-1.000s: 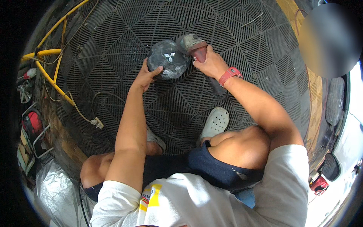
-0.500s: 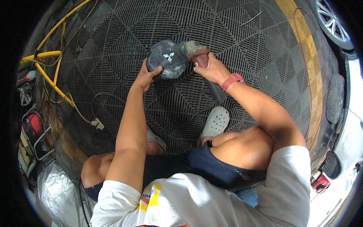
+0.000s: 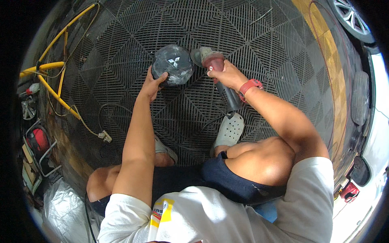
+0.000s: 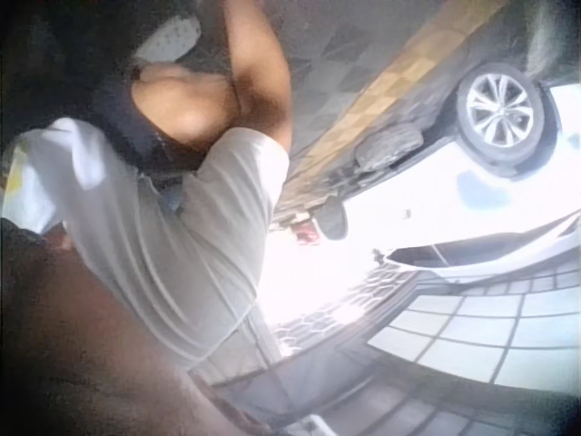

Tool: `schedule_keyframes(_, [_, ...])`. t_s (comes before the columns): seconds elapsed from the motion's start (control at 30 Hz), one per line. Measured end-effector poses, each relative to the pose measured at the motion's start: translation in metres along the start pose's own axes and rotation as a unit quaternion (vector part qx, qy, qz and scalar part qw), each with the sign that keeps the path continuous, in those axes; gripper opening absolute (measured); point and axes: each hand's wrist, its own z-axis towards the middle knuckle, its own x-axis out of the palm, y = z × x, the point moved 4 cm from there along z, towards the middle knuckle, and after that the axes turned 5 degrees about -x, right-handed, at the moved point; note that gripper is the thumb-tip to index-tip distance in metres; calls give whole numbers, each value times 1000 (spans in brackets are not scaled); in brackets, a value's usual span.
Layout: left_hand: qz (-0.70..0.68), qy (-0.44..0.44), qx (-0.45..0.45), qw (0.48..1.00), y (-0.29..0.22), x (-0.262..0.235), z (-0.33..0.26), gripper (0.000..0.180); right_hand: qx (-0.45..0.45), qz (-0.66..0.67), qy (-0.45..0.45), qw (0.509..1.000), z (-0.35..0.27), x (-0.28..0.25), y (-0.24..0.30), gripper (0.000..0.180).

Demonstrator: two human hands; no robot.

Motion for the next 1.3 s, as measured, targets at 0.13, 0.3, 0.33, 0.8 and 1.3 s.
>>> schedule_keyframes(0.13, [12, -6, 30, 999, 8, -2, 2, 125, 64, 76, 67, 993, -2, 2, -1, 45])
schedule_keyframes(0.3, [30, -19, 61, 998, 21, -1, 2, 124, 68, 109, 82, 988, 7, 3, 12, 42])
schedule_keyframes(0.33, [30, -11, 60, 998, 24, -3, 3, 130, 60, 117, 105, 986, 10, 5, 20, 44])
schedule_keyframes(0.8, [34, 5, 55, 998, 29, 0, 2, 136, 100, 41, 99, 989, 8, -9, 11, 39])
schedule_keyframes(1.3, [195, 71, 44, 977, -39, 11, 9, 118, -31, -9, -60, 998, 10, -54, 19, 41])
